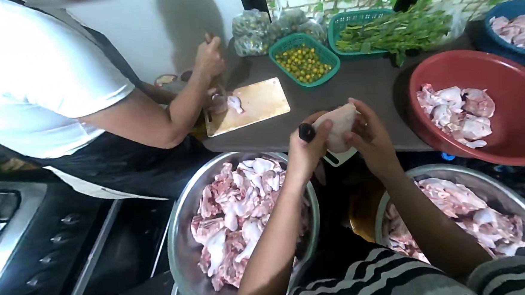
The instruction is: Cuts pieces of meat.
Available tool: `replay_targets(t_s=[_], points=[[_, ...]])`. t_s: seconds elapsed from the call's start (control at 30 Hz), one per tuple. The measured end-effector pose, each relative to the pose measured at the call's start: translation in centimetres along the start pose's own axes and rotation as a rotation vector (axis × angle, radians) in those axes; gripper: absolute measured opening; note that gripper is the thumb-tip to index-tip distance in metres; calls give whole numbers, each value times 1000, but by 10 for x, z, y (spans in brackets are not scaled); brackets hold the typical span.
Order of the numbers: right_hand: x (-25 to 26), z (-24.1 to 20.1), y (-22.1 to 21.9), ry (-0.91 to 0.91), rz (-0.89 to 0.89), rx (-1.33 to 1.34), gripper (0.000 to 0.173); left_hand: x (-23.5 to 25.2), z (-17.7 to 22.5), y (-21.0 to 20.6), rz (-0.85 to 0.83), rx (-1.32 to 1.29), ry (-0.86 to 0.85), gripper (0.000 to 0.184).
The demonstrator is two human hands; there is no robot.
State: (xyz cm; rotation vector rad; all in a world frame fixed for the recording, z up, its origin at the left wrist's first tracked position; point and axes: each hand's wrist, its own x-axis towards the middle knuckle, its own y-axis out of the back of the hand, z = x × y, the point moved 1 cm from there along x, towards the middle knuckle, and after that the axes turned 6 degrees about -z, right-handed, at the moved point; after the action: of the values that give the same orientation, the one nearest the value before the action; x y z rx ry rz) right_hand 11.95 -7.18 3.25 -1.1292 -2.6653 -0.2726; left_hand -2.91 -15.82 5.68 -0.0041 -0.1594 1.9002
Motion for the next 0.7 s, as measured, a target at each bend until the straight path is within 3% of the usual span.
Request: replay_targets(t_s=[0.2,0.37,0.53,0.63,0.7], points=[[4,-8,0,-132,21,194,28,-6,2,3,-72,39,-39,25],[5,-10,13,-164,46,158,22,-1,-6,4,-86,-15,31,27],[5,2,32,-312,143,143,19,16,-11,10,4,226,33,31],[16,28,48,-439,258,124,25,21,-17,14,113,242,102,31],[28,68,60,-537,307,-1,29,25,-26,14,181,163,103,29]])
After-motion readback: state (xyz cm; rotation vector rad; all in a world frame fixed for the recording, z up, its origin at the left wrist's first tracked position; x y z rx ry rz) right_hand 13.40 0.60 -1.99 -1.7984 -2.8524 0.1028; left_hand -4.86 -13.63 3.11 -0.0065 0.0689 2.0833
